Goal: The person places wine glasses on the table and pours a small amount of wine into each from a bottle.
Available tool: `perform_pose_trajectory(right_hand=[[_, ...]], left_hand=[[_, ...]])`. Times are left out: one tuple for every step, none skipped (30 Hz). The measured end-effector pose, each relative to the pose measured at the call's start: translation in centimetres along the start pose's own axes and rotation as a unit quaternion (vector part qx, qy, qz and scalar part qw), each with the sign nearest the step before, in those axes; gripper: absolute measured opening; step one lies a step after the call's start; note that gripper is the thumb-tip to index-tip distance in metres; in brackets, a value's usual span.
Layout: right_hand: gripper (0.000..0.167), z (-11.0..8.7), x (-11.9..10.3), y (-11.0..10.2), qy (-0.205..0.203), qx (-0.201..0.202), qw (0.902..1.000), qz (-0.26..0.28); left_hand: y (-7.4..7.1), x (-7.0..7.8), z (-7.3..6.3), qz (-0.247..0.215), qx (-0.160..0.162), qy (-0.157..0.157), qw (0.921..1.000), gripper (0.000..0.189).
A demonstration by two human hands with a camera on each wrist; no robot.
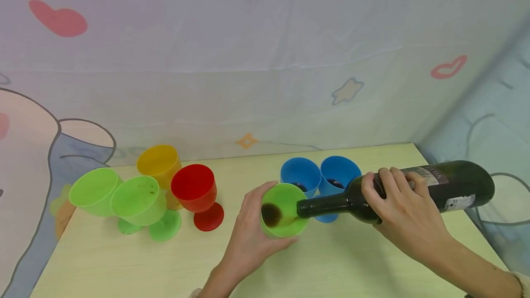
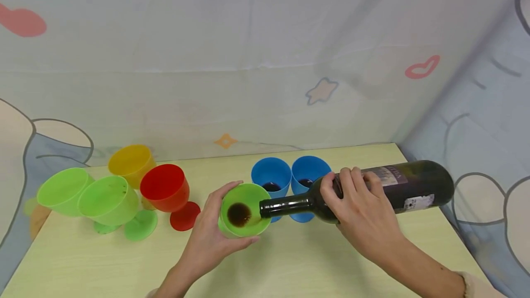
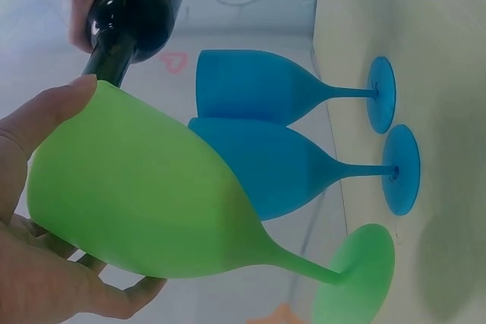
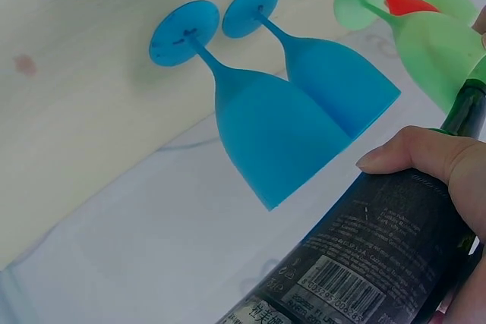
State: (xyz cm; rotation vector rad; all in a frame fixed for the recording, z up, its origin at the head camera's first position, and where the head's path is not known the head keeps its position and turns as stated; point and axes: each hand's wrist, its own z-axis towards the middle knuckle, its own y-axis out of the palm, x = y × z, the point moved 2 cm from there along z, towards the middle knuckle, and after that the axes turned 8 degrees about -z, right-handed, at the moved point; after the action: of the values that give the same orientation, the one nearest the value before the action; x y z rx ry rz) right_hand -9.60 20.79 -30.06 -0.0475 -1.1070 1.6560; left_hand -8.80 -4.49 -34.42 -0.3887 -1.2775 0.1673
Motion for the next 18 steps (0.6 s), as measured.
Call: perform_pose_trajectory(right_hand=[[0.079,0.01,-0.01,0.00,0.000,0.002,1.0000,-0.001],[0.079,0.00,-0.02,0.00,0.000,0.001,1.0000,-0.001],[0.079,0.01,-0.03,0.00,-0.001,0.001,1.0000,-0.001],[0.079,0.00,-0.03,0.01,0.000,-0.001,1.0000,-0.001],[0.079,-0.01,-0.03,0.02,0.000,-0.001,1.0000,0.000],[0.079,-0.01,-0.02,0.02,0.000,0.000,1.0000,0.000],[0.079,-0.02,-0.01,0.02,0.000,-0.001,1.0000,0.000],[0.079,-0.03,0.00,0.02,0.001,-0.001,1.0000,0.001],[0.079,-0.03,0.00,0.02,0.001,0.001,1.0000,0.000],[0.079,-0.04,0.00,0.03,0.001,0.001,1.0000,0.000],[0.080,-0.04,0.01,0.02,0.001,0.003,1.0000,0.000],[0.079,-0.04,0.00,0.02,0.001,0.003,1.0000,0.000],[0.079,-0.04,-0.01,0.03,0.000,0.004,1.0000,0.000],[0.079,-0.04,-0.01,0.02,0.000,0.004,1.0000,0.000],[0.079,-0.04,-0.01,0.01,0.001,0.004,1.0000,-0.001],[0.079,-0.03,-0.01,0.00,0.001,0.004,1.0000,-0.001],[0.079,-0.02,0.00,-0.01,0.001,0.005,1.0000,-0.001],[0.079,-0.02,0.00,-0.02,0.001,0.005,1.0000,-0.001]], left_hand=[[-0.01,0.01,0.02,0.001,0.000,0.001,1.0000,0.085],[-0.02,0.01,0.03,0.002,0.000,0.002,1.0000,0.085],[-0.03,0.00,0.04,0.002,0.001,0.003,1.0000,0.085],[-0.04,0.00,0.04,0.002,0.001,0.002,1.0000,0.085],[-0.06,-0.01,0.03,0.000,0.001,0.003,1.0000,0.085],[-0.06,-0.02,0.02,-0.002,0.002,0.002,1.0000,0.085],[-0.07,-0.03,0.02,-0.002,0.002,0.002,1.0000,0.085],[-0.07,-0.04,0.01,-0.003,0.002,0.002,1.0000,0.085],[-0.07,-0.05,0.00,-0.003,0.002,0.002,1.0000,0.085],[-0.07,-0.06,0.00,-0.003,0.002,0.002,1.0000,0.085],[-0.06,-0.08,0.00,-0.001,0.002,0.003,1.0000,0.085],[-0.05,-0.09,0.00,0.001,0.003,0.003,1.0000,0.084],[-0.05,-0.10,0.01,0.002,0.002,0.003,1.0000,0.084],[-0.05,-0.10,0.00,0.002,0.002,0.004,1.0000,0.084],[-0.04,-0.11,0.01,0.003,0.002,0.004,1.0000,0.084],[-0.04,-0.12,0.02,0.003,0.002,0.005,1.0000,0.084],[-0.04,-0.12,0.02,0.003,0.002,0.005,1.0000,0.084],[-0.04,-0.12,0.02,0.003,0.001,0.006,1.0000,0.084]])
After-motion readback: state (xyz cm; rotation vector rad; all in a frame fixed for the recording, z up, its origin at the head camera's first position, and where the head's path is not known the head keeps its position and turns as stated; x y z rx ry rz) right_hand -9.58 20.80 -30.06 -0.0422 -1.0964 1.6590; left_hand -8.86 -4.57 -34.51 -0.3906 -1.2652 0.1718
